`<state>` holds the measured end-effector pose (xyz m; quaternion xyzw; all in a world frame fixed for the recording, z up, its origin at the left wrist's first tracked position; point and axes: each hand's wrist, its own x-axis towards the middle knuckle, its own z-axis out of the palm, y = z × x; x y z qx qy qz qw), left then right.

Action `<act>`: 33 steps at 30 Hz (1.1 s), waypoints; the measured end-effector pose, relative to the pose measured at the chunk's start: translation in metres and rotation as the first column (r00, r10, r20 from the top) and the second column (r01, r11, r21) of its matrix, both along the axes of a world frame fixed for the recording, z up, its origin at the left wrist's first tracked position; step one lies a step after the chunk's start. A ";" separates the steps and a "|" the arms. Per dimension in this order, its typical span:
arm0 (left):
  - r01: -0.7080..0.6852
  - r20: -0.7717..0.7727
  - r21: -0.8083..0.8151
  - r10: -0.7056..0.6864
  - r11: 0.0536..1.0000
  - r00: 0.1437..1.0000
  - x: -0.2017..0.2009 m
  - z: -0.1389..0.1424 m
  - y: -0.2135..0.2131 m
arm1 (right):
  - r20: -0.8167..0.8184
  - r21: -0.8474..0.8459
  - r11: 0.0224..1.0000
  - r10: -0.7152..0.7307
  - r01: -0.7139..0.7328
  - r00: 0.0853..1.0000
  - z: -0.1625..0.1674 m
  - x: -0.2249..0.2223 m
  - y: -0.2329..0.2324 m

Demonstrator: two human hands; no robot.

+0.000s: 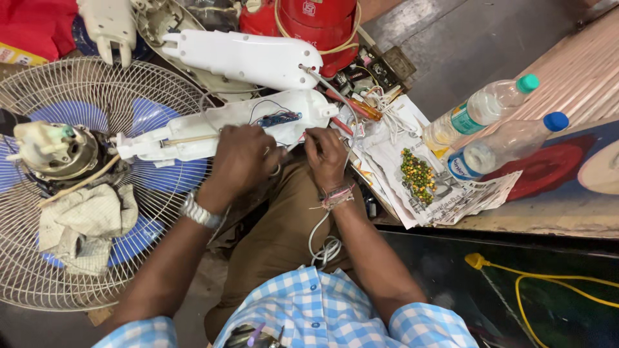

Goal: The person repairs a white plastic fan housing by hand, threading wires through the casing and using a screwdriver to secure components. The person handles the fan housing, wires, and a screwdriver while seated at a cluttered workbench.

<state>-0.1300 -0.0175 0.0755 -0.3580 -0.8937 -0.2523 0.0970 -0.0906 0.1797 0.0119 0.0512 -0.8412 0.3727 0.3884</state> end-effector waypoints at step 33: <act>0.173 -0.294 0.081 -0.142 0.982 0.945 -0.020 -0.019 -0.003 | 0.213 -0.490 0.859 0.283 -0.148 0.935 -0.012 0.035 -0.031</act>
